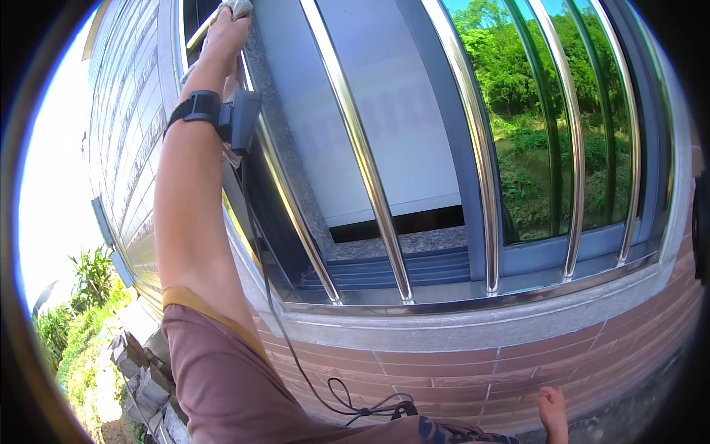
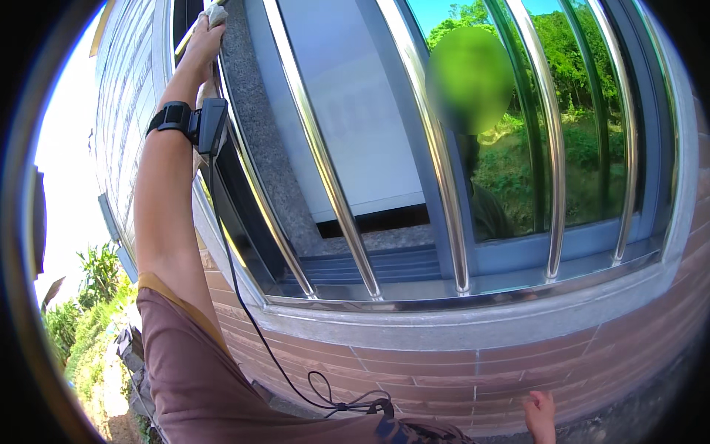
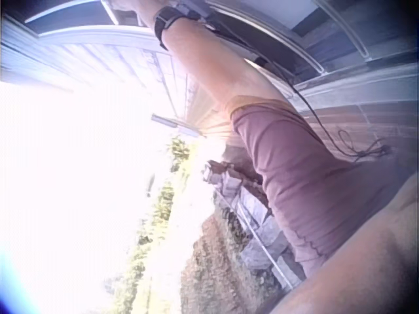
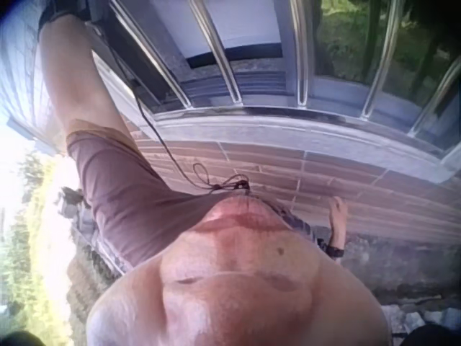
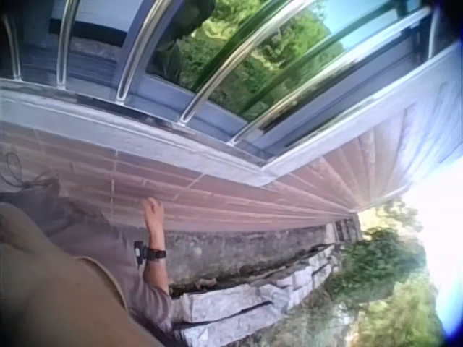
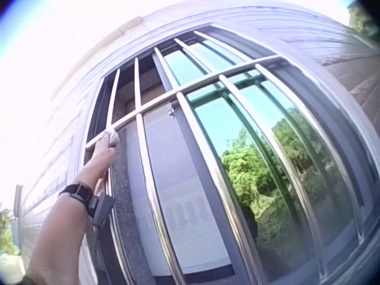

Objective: Cleaning the exterior window frame and glass with a white cloth.

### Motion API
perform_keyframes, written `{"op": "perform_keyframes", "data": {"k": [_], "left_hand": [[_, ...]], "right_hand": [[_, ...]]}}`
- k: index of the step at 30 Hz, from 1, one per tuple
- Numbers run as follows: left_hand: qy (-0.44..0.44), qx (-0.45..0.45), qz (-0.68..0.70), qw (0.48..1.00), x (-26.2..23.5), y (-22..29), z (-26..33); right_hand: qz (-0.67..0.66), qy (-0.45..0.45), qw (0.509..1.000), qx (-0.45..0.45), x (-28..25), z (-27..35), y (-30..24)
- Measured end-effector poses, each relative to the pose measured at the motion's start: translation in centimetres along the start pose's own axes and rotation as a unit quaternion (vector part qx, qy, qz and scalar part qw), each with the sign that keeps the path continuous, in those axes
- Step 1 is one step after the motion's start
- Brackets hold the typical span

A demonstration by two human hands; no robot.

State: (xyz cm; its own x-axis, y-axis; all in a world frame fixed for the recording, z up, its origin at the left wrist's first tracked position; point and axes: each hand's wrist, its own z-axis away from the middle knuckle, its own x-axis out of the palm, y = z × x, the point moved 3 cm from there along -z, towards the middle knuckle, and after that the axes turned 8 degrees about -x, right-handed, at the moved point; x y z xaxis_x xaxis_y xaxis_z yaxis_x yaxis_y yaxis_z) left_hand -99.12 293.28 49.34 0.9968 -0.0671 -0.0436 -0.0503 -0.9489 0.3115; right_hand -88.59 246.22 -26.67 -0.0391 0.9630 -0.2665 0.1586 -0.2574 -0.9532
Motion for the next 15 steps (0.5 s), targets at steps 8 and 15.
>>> {"op": "perform_keyframes", "data": {"k": [8, 15], "left_hand": [[0.097, 0.054, -0.133, 0.985, 1.5, -1.9, 7.1], [-0.047, -0.042, -0.020, 0.998, 1.3, -6.6, 25.2]], "right_hand": [[0.145, -0.014, 0.988, -0.046, -1.7, 0.7, 3.9], [0.198, -0.106, 0.971, -0.086, 0.7, -1.0, 4.2]]}}
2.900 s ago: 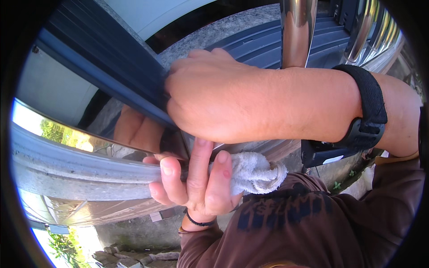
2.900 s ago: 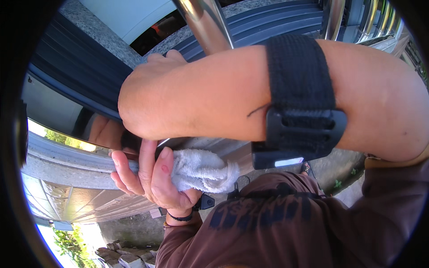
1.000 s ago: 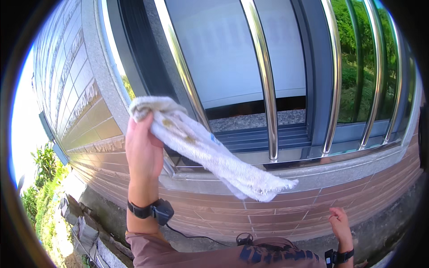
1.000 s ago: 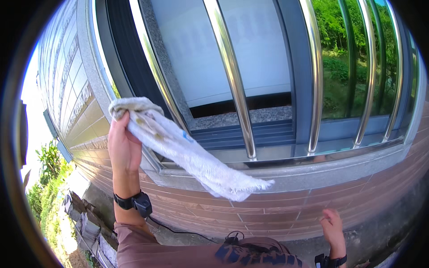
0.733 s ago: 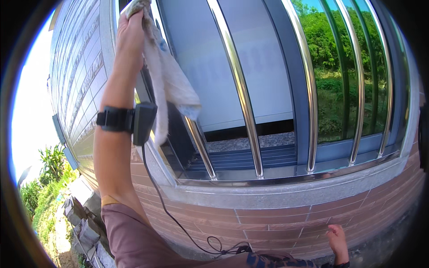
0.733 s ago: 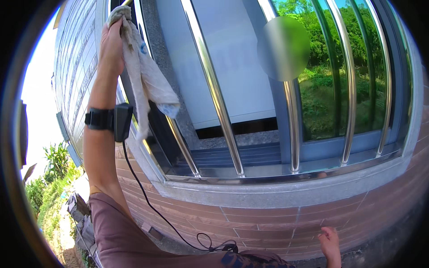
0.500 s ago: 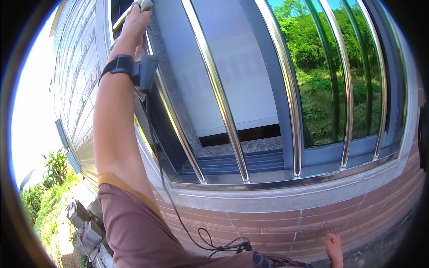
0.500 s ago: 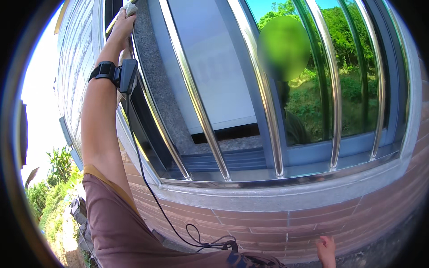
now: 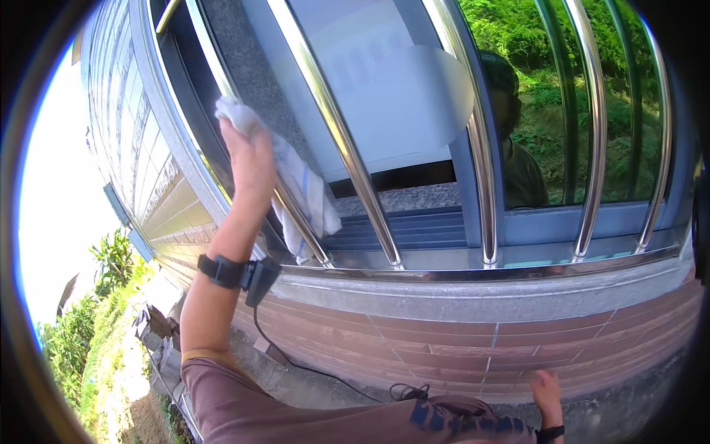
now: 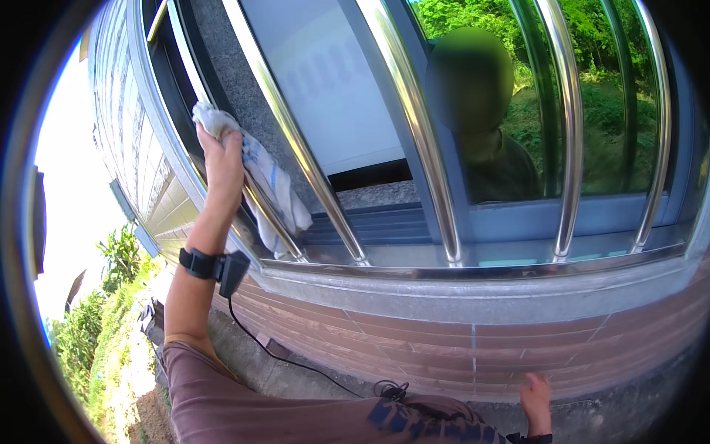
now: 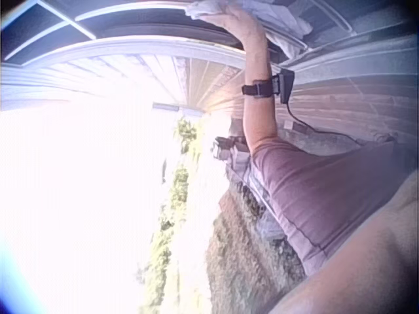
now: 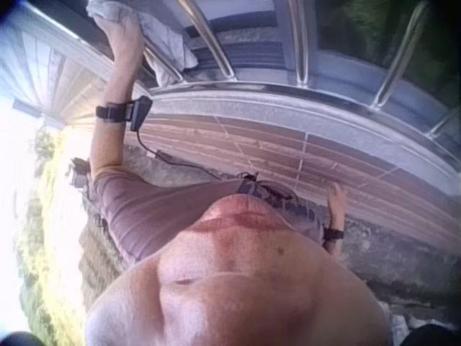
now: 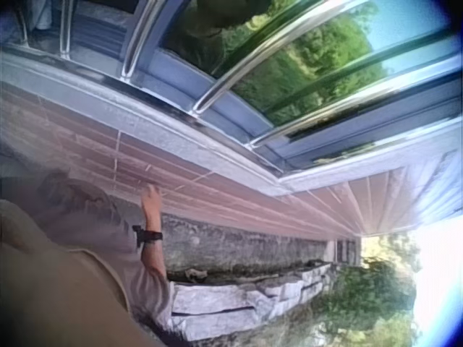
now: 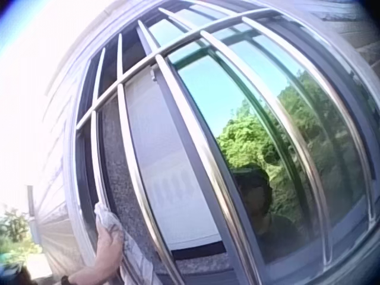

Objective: Cleaning the exterior window frame and glass with a white cloth.

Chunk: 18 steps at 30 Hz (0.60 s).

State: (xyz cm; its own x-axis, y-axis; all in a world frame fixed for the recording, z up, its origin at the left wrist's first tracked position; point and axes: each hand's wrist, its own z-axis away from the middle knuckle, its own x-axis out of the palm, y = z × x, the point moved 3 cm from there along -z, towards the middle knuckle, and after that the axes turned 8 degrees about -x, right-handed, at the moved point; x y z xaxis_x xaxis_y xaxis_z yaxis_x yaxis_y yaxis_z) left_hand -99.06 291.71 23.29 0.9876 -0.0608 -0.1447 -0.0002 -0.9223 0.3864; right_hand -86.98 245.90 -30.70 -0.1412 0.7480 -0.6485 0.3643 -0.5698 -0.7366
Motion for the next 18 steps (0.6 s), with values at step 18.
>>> {"op": "perform_keyframes", "data": {"k": [18], "left_hand": [[0.051, 0.192, -0.006, 0.980, -4.4, 7.7, -11.1]], "right_hand": [[-0.030, -0.049, 0.994, 0.094, 0.9, -0.2, -4.9]]}}
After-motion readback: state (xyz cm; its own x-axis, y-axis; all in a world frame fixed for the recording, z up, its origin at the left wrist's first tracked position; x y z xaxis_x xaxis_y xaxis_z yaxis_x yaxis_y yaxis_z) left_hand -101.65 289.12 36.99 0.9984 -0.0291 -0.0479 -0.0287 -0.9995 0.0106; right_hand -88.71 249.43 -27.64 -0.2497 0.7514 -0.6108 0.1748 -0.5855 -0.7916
